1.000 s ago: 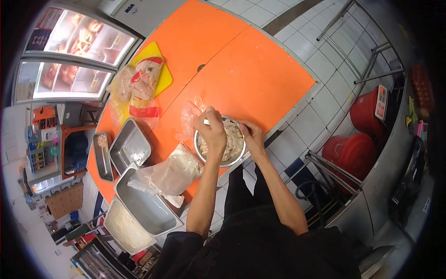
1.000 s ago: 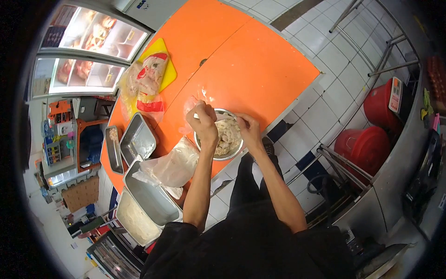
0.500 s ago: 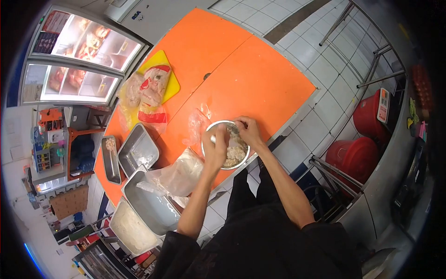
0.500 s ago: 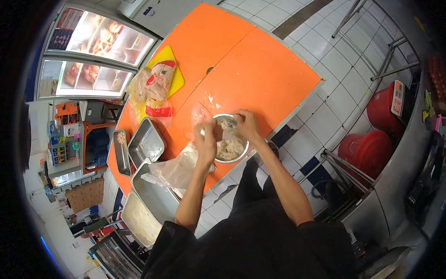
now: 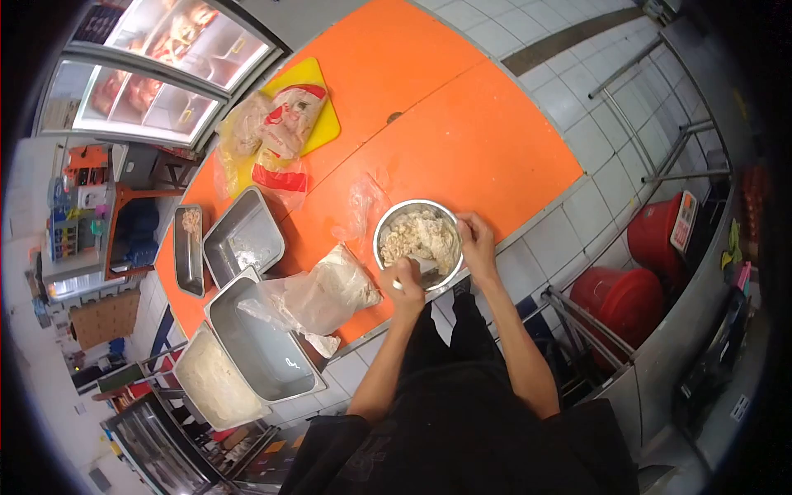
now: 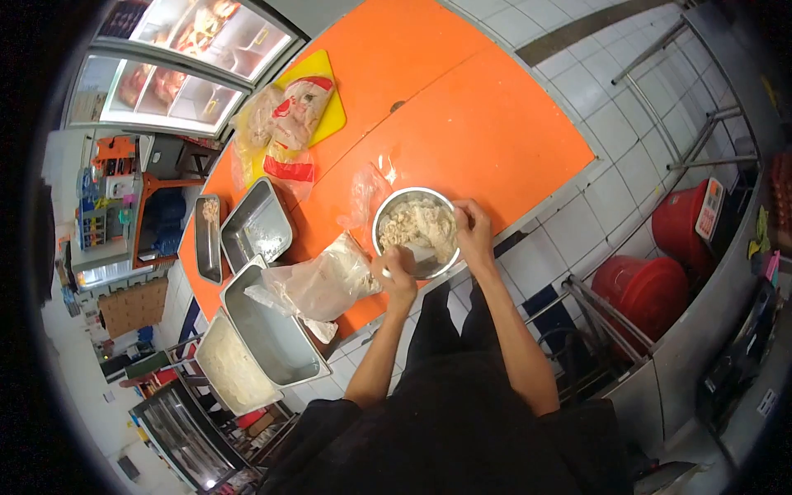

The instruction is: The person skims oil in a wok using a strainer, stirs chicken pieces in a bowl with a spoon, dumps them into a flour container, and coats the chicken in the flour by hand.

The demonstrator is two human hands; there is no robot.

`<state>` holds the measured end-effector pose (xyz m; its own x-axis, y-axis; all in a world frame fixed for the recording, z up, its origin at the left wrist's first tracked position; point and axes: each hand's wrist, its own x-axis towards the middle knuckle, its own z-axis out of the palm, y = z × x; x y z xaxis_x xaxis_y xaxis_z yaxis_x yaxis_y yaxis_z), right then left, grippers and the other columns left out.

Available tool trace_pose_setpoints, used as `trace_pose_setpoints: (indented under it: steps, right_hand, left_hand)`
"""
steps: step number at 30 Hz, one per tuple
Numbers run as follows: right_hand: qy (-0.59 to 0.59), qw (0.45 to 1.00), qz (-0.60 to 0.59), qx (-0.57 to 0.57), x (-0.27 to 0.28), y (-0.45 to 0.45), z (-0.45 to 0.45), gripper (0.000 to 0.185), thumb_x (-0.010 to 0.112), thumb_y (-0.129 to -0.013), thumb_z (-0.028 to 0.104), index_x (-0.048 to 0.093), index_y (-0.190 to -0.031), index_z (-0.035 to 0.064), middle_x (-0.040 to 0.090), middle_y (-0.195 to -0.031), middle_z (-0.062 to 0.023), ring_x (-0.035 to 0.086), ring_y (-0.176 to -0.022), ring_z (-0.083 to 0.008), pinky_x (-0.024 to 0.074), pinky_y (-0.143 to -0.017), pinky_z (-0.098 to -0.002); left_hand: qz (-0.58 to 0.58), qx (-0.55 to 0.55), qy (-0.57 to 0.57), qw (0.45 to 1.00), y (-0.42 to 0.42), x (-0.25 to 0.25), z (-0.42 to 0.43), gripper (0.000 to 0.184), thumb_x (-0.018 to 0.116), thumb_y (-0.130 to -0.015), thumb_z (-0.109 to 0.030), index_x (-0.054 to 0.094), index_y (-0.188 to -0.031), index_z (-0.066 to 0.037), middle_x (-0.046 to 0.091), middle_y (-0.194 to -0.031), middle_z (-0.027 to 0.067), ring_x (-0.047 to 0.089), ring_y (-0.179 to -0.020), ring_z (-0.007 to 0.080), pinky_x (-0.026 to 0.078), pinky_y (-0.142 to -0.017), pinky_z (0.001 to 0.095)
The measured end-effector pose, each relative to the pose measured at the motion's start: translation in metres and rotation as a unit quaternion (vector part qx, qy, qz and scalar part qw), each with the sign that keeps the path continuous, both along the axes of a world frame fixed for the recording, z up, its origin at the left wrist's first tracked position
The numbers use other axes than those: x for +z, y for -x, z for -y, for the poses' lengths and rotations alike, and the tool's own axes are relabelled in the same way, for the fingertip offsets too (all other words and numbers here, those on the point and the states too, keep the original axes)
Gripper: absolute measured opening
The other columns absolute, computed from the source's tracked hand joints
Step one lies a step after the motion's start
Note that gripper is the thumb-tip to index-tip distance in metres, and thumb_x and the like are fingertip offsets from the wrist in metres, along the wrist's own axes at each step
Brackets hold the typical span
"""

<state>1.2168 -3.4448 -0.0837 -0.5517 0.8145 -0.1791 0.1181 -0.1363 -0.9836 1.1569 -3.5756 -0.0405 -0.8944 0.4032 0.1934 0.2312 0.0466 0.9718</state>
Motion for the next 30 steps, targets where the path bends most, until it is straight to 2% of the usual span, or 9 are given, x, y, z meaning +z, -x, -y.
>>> trace_pose_setpoints:
  steps: [2, 7, 9, 12, 14, 17, 23, 26, 30]
  right_hand:
    - [0.004, 0.999, -0.009, -0.044, 0.005, -0.008, 0.009, 0.011, 0.053, -0.09, 0.005, 0.06, -0.091, -0.0033, 0.064, -0.08, -0.0071, 0.059, -0.074, -0.0127, 0.0468, -0.068, -0.0281]
    - [0.029, 0.993, 0.115, -0.018, 0.009, -0.019, 0.007, 0.01, 0.055, -0.088, 0.008, 0.061, -0.089, -0.0005, 0.062, -0.079, -0.0095, 0.059, -0.075, -0.0141, 0.0463, -0.068, -0.0278]
    - [-0.125, 0.981, 0.149, 0.0, 0.006, 0.0, -0.013, 0.012, 0.055, -0.087, 0.011, 0.061, -0.09, 0.0006, 0.058, -0.073, -0.0106, 0.059, -0.071, -0.0194, 0.0458, -0.064, -0.0304]
    - [-0.165, 0.985, 0.019, 0.049, 0.016, 0.051, -0.034, 0.015, 0.056, -0.086, 0.014, 0.062, -0.089, 0.0005, 0.057, -0.074, -0.0116, 0.058, -0.069, -0.0243, 0.0453, -0.063, -0.0341]
    - [-0.152, 0.953, -0.009, 0.263, 0.009, 0.074, -0.04, 0.016, 0.057, -0.085, 0.014, 0.064, -0.089, 0.0006, 0.058, -0.082, -0.0114, 0.057, -0.07, -0.025, 0.0453, -0.065, -0.036]
    - [-0.151, 0.921, 0.083, 0.35, 0.001, 0.084, -0.046, 0.016, 0.06, -0.088, 0.013, 0.066, -0.089, -0.0011, 0.059, -0.081, -0.0094, 0.054, -0.074, -0.0167, 0.044, -0.069, -0.0311]
    - [-0.06, 0.976, 0.058, 0.2, 0.002, 0.062, -0.027, 0.013, 0.058, -0.087, 0.008, 0.062, -0.085, -0.0038, 0.056, -0.068, -0.0078, 0.051, -0.065, -0.015, 0.0419, -0.062, -0.0303]
    - [-0.024, 0.982, 0.076, 0.169, 0.005, 0.059, -0.021, 0.015, 0.059, -0.087, 0.009, 0.059, -0.083, -0.0052, 0.057, -0.076, -0.0116, 0.054, -0.07, -0.0194, 0.0433, -0.067, -0.0344]
    - [-0.015, 0.987, 0.086, 0.137, -0.01, 0.054, -0.015, 0.016, 0.059, -0.088, 0.01, 0.059, -0.083, -0.0052, 0.057, -0.077, -0.0118, 0.053, -0.069, -0.0193, 0.0432, -0.067, -0.0342]
  left_hand:
    - [0.175, 0.003, -0.079, 0.981, 0.017, 0.012, -0.007, 0.045, 0.041, -0.096, -0.018, 0.03, -0.054, -0.009, 0.032, -0.047, -0.0027, 0.026, -0.041, 0.0077, 0.018, -0.041, 0.0285]
    - [0.178, 0.004, -0.109, 0.978, 0.017, 0.075, 0.001, 0.043, 0.039, -0.097, -0.018, 0.027, -0.056, -0.01, 0.028, -0.049, -0.0034, 0.024, -0.044, 0.0056, 0.017, -0.041, 0.0252]
    - [0.147, 0.095, -0.133, 0.976, 0.019, 0.094, 0.0, 0.043, 0.039, -0.098, -0.018, 0.028, -0.057, -0.01, 0.029, -0.049, -0.0028, 0.024, -0.044, 0.0062, 0.017, -0.041, 0.0251]
    - [0.098, 0.171, -0.136, 0.971, 0.033, 0.1, -0.016, 0.046, 0.04, -0.099, -0.019, 0.028, -0.056, -0.008, 0.031, -0.049, -0.0014, 0.026, -0.044, 0.0074, 0.02, -0.042, 0.0254]
    - [0.064, 0.239, -0.12, 0.961, 0.041, 0.094, -0.029, 0.047, 0.041, -0.1, -0.022, 0.031, -0.056, -0.007, 0.033, -0.048, -0.0001, 0.03, -0.045, 0.0085, 0.024, -0.043, 0.0256]
    - [0.055, 0.309, -0.117, 0.942, 0.047, 0.077, -0.048, 0.042, 0.038, -0.1, -0.018, 0.025, -0.061, -0.01, 0.029, -0.05, -0.0014, 0.026, -0.044, 0.0079, 0.022, -0.042, 0.0256]
    - [0.029, 0.386, -0.006, 0.922, 0.051, 0.031, -0.073, 0.043, 0.044, -0.095, -0.023, 0.034, -0.057, -0.005, 0.036, -0.05, 0.0021, 0.031, -0.047, 0.0113, 0.027, -0.046, 0.0291]
    - [0.287, 0.308, -0.141, 0.896, 0.08, 0.036, -0.054, 0.038, 0.042, -0.093, -0.018, 0.024, -0.06, -0.013, 0.024, -0.047, -0.0023, 0.02, -0.04, 0.0092, 0.02, -0.041, 0.0291]
    - [0.243, 0.192, -0.176, 0.934, 0.05, 0.06, -0.044, 0.038, 0.041, -0.094, -0.014, 0.026, -0.06, -0.01, 0.028, -0.049, -0.0013, 0.021, -0.041, 0.0077, 0.019, -0.039, 0.0265]
